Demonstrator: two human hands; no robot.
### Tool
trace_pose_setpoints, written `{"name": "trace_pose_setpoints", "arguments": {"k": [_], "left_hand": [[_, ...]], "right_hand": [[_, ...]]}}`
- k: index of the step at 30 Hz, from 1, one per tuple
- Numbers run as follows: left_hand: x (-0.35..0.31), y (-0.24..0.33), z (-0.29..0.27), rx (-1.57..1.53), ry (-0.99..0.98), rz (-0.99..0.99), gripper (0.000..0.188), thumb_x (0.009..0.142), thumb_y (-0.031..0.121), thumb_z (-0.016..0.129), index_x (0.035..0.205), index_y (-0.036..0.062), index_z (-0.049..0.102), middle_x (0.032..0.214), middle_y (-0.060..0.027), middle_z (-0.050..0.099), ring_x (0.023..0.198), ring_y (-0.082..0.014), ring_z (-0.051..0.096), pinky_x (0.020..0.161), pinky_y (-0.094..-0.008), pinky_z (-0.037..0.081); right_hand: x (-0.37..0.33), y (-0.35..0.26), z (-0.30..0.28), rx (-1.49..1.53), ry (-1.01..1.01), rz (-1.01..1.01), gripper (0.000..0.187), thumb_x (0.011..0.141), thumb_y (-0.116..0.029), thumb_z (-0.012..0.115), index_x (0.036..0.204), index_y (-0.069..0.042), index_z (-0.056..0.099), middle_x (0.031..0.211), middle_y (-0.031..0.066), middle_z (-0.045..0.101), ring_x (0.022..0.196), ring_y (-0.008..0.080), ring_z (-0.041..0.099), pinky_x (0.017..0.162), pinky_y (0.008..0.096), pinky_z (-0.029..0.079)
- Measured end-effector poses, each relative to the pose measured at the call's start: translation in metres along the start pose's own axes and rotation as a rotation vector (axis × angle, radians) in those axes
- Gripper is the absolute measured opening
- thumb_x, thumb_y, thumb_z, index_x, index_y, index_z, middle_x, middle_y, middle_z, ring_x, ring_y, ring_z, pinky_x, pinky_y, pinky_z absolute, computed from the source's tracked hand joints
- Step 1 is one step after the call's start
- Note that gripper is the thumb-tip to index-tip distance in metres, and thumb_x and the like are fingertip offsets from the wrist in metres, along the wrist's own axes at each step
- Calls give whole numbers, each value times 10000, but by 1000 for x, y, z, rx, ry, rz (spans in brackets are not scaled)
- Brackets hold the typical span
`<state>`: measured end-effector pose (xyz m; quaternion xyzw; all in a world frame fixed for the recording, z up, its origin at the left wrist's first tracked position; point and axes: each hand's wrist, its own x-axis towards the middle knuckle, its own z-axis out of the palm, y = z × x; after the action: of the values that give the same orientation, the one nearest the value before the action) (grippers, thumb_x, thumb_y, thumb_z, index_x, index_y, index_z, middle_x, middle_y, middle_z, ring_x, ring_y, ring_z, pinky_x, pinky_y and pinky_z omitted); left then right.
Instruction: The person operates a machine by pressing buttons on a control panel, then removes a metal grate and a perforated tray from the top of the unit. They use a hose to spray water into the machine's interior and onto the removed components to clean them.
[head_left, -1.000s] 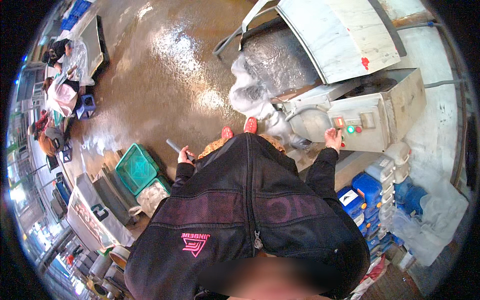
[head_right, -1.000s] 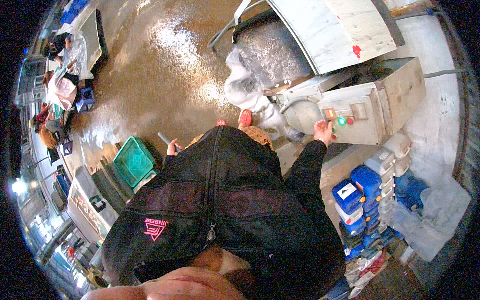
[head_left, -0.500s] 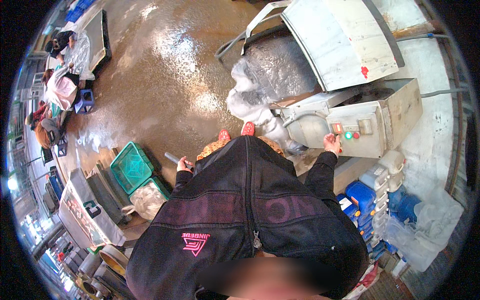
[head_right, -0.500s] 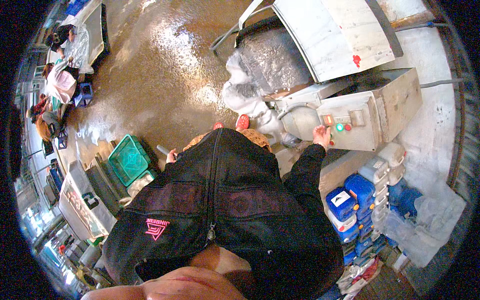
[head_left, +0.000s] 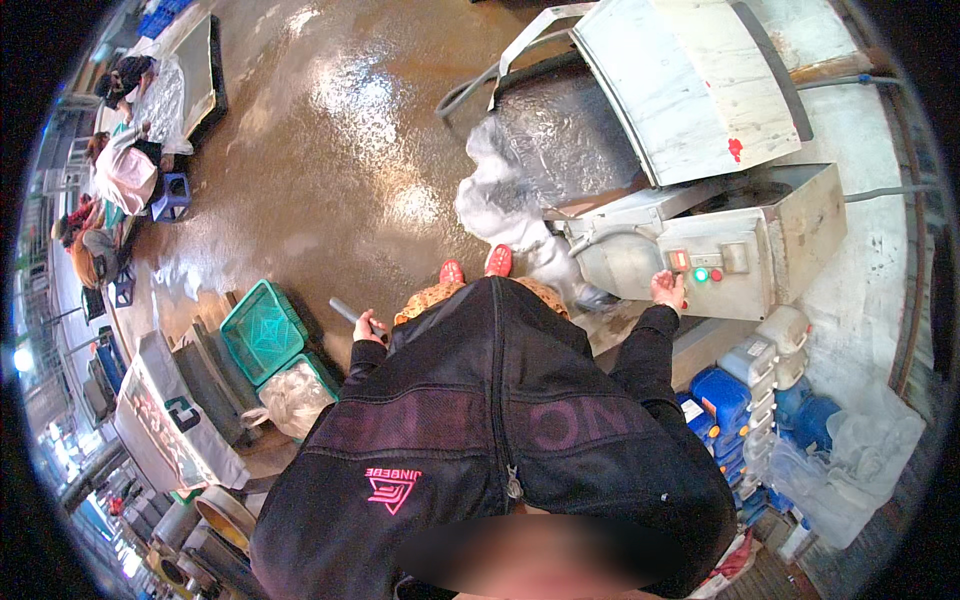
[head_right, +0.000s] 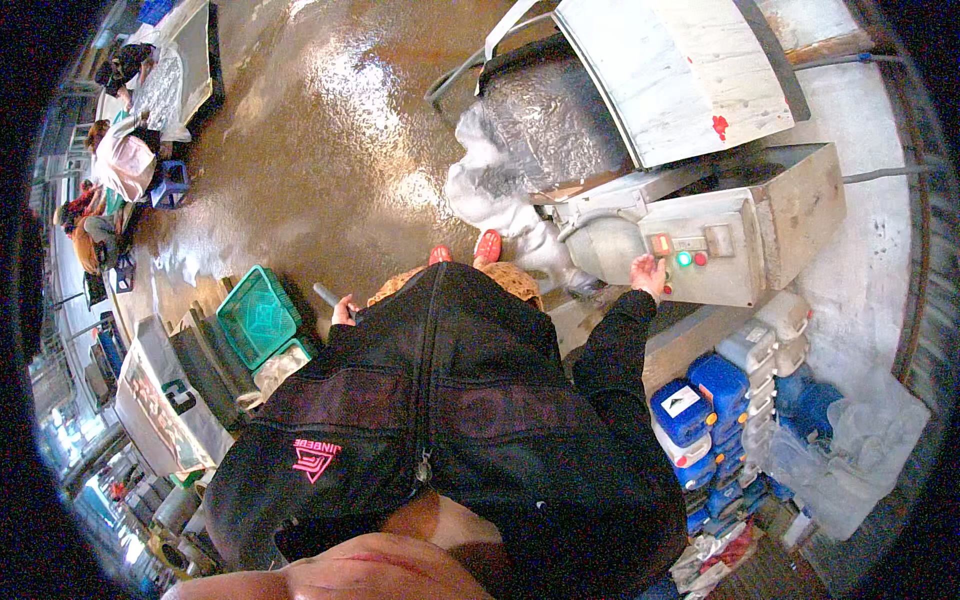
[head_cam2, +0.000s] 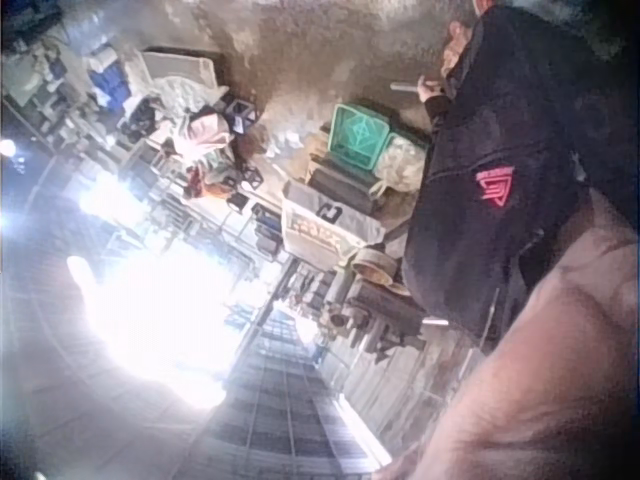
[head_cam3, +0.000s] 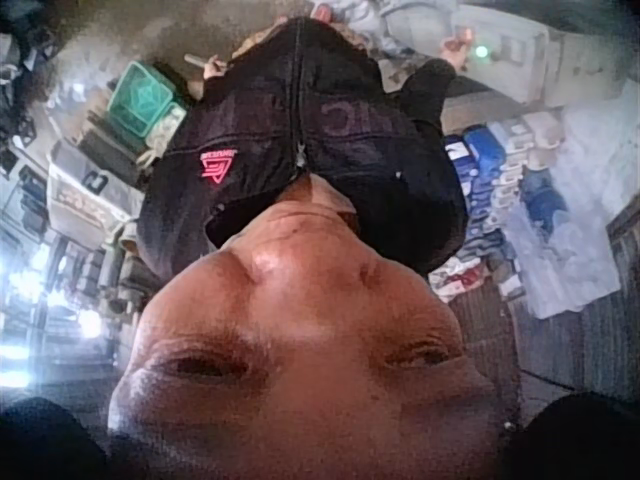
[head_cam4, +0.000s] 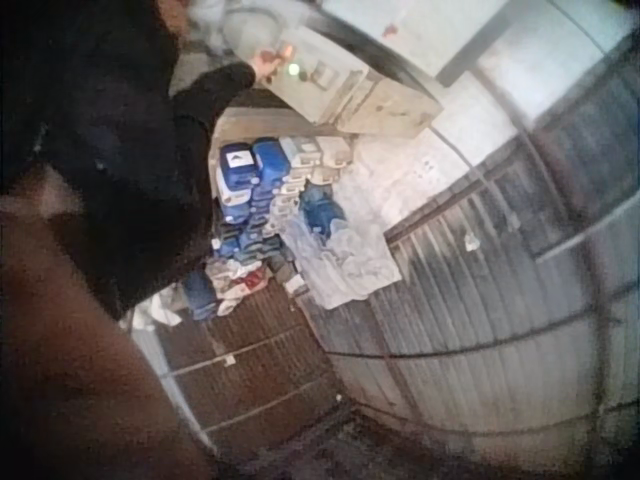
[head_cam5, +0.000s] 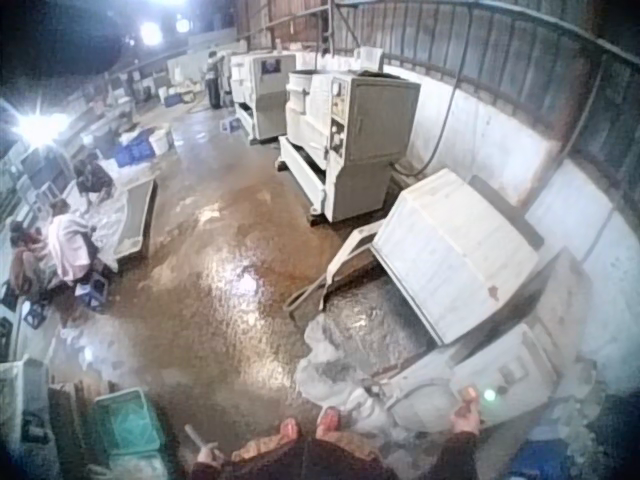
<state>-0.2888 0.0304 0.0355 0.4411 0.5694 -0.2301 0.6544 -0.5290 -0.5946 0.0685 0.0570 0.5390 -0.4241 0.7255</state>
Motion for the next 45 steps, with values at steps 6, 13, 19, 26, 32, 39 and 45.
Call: {"name": "trace_pose_setpoints", "arguments": {"k": [6, 13, 19, 26, 32, 39, 45], "left_hand": [[-2, 6, -9, 36, 46, -40, 230, 748, 116, 523, 577, 121, 369, 416, 4, 331, 355, -127, 319, 349, -244, 323], [-16, 23, -7, 82, 34, -22, 242, 746, 126, 531, 568, 124, 367, 427, 7, 340, 360, -129, 337, 349, -252, 338], [-20, 29, -6, 74, 3, 61, 240, 754, 131, 526, 572, 119, 371, 433, 1, 354, 362, -138, 351, 357, -263, 349], [5, 31, -23, 94, -11, 18, 240, 756, 136, 530, 572, 109, 378, 433, -5, 360, 370, -144, 358, 359, -270, 353], [-4, 30, -14, 94, -9, 25, 237, 756, 138, 531, 576, 109, 379, 431, -2, 360, 371, -142, 354, 361, -271, 357], [-3, 27, -15, 54, -20, 11, 203, 747, 120, 530, 597, 104, 393, 432, -3, 357, 371, -139, 350, 360, -270, 354], [0, 26, -19, 27, -9, 17, 174, 737, 93, 529, 616, 110, 404, 442, 2, 358, 370, -135, 349, 357, -263, 351]], "right_hand": [[5, -2, 0, -5, 25, 19, 294, 793, -298, 544, 786, -16, 459, 687, 93, 518, 628, 228, 502, 556, 372, 416], [1, -1, 2, -59, 8, 9, 327, 791, -332, 538, 719, -23, 462, 644, 83, 502, 582, 220, 485, 542, 352, 404], [-3, 0, 2, -43, 64, -51, 300, 754, -291, 601, 720, -27, 460, 632, 70, 490, 597, 196, 485, 537, 325, 417], [2, -1, 2, 10, 48, -25, 219, 737, -198, 627, 719, -43, 475, 654, 42, 497, 586, 178, 494, 544, 320, 429], [19, -8, -6, 11, 55, -57, 206, 732, -187, 628, 707, -44, 483, 650, 52, 520, 596, 186, 509, 551, 344, 430], [10, -5, 0, -11, 67, -25, 219, 752, -208, 604, 694, -41, 473, 610, 56, 506, 577, 193, 506, 547, 343, 428], [7, -2, 3, 26, 89, -26, 237, 768, -227, 583, 679, -42, 464, 594, 55, 492, 567, 193, 500, 541, 336, 428]]}}
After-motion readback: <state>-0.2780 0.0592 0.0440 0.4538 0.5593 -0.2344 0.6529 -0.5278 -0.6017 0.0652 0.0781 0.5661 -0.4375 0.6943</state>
